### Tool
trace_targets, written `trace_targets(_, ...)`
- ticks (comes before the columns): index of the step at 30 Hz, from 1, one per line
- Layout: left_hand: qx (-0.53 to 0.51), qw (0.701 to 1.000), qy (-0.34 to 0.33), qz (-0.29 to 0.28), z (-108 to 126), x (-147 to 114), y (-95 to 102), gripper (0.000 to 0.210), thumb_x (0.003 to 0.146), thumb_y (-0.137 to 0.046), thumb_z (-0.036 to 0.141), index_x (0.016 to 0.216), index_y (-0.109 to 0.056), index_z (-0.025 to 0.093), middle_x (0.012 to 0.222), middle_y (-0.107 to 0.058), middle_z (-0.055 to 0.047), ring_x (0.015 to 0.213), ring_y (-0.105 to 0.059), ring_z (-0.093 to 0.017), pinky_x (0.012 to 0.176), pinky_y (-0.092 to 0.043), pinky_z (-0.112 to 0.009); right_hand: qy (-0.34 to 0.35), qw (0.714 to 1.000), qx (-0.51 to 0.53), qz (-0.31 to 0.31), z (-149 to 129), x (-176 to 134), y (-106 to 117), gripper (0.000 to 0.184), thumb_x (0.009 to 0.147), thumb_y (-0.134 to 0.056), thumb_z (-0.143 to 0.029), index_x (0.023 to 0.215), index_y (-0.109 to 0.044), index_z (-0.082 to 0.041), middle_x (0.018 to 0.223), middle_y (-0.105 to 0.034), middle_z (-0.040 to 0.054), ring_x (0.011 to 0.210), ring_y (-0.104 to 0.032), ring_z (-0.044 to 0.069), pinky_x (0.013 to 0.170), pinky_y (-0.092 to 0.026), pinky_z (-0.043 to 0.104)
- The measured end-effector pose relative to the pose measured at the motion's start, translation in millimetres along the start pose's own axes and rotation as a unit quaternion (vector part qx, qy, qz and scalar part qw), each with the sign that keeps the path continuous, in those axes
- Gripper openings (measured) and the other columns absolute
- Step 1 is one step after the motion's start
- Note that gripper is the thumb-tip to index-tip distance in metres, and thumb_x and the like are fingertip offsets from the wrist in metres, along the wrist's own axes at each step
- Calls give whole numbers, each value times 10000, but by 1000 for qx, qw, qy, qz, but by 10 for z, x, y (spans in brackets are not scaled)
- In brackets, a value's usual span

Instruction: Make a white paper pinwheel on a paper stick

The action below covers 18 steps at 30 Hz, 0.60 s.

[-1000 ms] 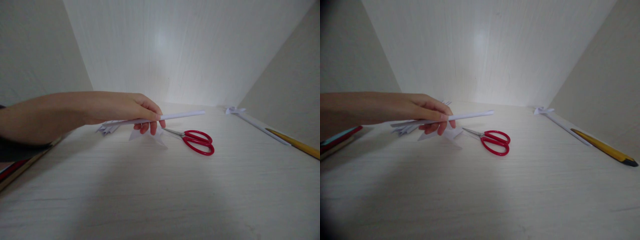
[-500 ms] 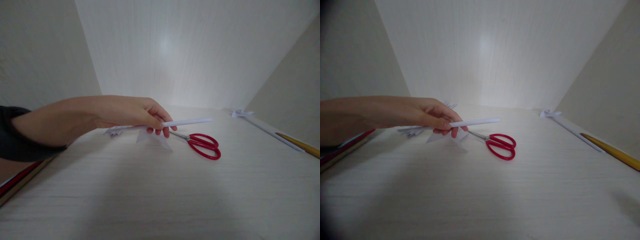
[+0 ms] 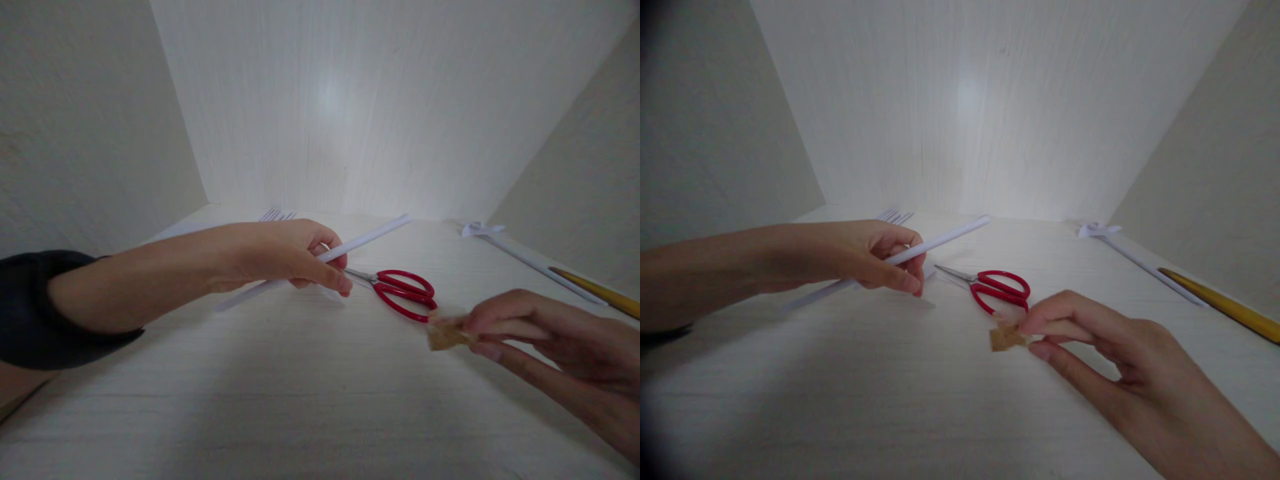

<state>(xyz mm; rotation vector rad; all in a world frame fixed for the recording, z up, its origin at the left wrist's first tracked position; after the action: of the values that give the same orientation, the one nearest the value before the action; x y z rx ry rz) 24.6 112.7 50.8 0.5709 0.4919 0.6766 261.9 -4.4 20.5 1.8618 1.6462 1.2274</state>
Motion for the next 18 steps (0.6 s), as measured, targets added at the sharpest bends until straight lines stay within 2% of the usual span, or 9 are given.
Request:
trace_targets(2, -6, 1000, 1, -6, -12, 9, -24, 272, 679, -715, 447, 815, -659, 219, 718, -583, 31, 613, -461, -104, 524, -289, -222, 21, 999, 16, -31, -192, 105, -122, 170, 841, -616, -473, 892, -663, -318, 932, -714, 19, 831, -697, 186, 658, -592, 210)
trace_targets(5, -27, 999, -7, -22, -22, 12, -53, 273, 691, -702, 458, 858, -706, 241, 808, -664, 9, 668, -520, -122, 557, -309, -226, 54, 995, 31, -75, -383, 190, -260, 139, 880, -580, -406, 963, -642, -314, 1012, -722, 12, 917, -698, 185, 783, -598, 268)
trace_targets(10, -43, 998, 0, -47, -29, 28, -114, 287, 670, -728, 430, 891, -723, 247, 782, -671, 17, 656, -502, -117, 572, -290, -227, 116, 988, 32, -94, -566, 236, -406, 243, 861, -556, -231, 1089, -600, -301, 1161, -678, 10, 983, -682, 167, 879, -580, 293)
trace_targets(15, -58, 998, 22, 13, -35, 36, -68, 227, 668, -729, 397, 807, -703, 219, 707, -638, 30, 597, -436, -97, 559, -262, -231, 176, 978, -12, -109, -705, 228, -423, 433, 898, -471, -172, 1289, -463, -359, 1372, -552, -30, 1168, -600, 156, 945, -540, 263)
trace_targets(16, -56, 998, 20, 15, -31, 36, -60, 210, 668, -730, 385, 792, -704, 217, 691, -631, 33, 580, -422, -90, 552, -259, -231, 185, 976, -28, -108, -705, 238, -398, 444, 909, -457, -177, 1307, -449, -374, 1383, -541, -38, 1185, -589, 162, 940, -542, 268)
trace_targets(18, -49, 999, 11, 16, -22, 38, -41, 185, 669, -733, 374, 765, -704, 219, 669, -619, 39, 559, -411, -82, 538, -254, -231, 179, 977, -61, -94, -638, 288, -322, 408, 920, -447, -214, 1295, -468, -374, 1307, -602, -30, 1103, -640, 183, 873, -570, 296)
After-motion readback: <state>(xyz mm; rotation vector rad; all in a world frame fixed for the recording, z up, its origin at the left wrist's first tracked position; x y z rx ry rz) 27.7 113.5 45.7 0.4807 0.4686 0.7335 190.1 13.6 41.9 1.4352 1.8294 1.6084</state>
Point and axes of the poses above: each hand's wrist, its own x-axis towards the middle knuckle, its own y-axis out of the back of the hand, z = x × y, the point moved 5 cm from there along x, towards the middle knuckle
